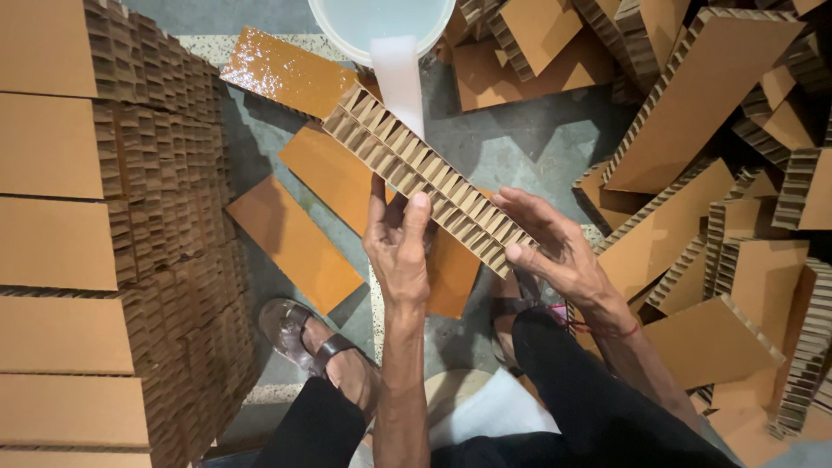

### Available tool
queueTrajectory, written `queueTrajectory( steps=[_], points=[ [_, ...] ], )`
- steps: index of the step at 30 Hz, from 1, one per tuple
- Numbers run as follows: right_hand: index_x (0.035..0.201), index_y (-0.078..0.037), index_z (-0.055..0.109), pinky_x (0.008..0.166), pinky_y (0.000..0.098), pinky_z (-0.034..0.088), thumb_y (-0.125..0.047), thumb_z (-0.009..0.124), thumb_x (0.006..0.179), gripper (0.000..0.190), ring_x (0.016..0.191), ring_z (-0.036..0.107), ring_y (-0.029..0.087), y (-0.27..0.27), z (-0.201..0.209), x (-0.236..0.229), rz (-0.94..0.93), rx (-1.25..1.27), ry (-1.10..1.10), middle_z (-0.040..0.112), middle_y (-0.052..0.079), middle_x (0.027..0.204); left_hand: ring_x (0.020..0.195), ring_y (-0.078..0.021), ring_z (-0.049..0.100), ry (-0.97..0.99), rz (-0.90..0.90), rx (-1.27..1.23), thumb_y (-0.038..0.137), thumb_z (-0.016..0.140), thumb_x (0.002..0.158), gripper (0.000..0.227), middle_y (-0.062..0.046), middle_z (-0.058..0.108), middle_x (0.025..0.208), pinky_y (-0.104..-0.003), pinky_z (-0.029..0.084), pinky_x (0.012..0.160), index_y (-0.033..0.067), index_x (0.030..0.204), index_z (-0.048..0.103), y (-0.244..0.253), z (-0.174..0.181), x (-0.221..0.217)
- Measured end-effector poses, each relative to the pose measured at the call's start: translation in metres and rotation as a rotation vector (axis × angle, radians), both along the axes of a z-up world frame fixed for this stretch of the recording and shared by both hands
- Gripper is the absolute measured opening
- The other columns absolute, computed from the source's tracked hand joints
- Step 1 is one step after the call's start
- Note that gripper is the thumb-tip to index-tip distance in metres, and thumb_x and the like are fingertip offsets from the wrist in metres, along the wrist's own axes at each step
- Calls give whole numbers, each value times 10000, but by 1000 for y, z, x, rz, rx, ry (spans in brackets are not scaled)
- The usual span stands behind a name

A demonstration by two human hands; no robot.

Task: The person repeatedly wets rectangular cardboard pieces with a white foam roller dipped in water, then stacks and aligns them into a layered block. The person handles the pieces one at a time, occasionally adjusting the stack and inspecting the edges.

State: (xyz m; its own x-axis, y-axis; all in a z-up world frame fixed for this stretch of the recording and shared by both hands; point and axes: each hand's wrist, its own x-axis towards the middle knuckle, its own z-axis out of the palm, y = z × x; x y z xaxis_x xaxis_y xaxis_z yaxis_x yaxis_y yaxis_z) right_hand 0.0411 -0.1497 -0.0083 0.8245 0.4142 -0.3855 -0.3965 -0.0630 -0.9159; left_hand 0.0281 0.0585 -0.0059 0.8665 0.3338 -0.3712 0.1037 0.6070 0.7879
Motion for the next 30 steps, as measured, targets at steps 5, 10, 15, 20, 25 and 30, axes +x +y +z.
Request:
queueTrajectory(
  steps=[5,10,15,20,25,30],
  points=[
    [1518,12,446,1220,469,371,-192,734,901,710,1450,487,334,-1,-2,-1,3,25,13,526,234,1524,1197,-214,624,-11,-2,27,132,643,994,726,-178,614,1366,-325,531,1011,-40,1608,296,0,1,0],
    [1521,-6,448,1223,485,378,-273,760,866,773,1445,505,361,-2,-4,-1,7,-41,11,542,234,1515,1221,-220,619,5,1,20,127,642,991,733,-189,621,1359,-327,511,1058,-38,1605,278,-2,-4,-1],
    [1605,0,309,1243,491,361,-615,718,835,1067,1485,455,377,-8,-2,-2,-19,8,-57,473,230,1584,1200,-214,617,-82,-19,-43,139,655,1003,668,-162,608,1364,-327,508,1032,-59,1572,367,4,-21,-10],
    [1639,12,194,1198,458,388,-649,719,873,1140,1446,457,347,-14,6,1,-104,345,142,450,235,1566,884,-208,515,-81,-86,-182,189,672,1022,642,-181,632,1274,-282,350,658,-51,1575,453,15,-43,-17],
    [1652,34,237,1069,419,471,-413,725,911,994,1284,561,326,-22,21,14,-5,461,308,550,265,1422,1266,-248,640,-343,-166,-414,246,671,1024,591,-134,639,1368,-387,517,1104,-32,1495,447,15,-40,-28],
    [1632,36,270,1023,398,496,-240,714,866,928,1221,610,320,-15,71,26,118,346,301,612,271,1340,1255,-285,650,-409,-141,-559,250,601,1086,544,-182,640,1361,-443,521,1106,-47,1513,443,14,-12,-33]
  ],
)
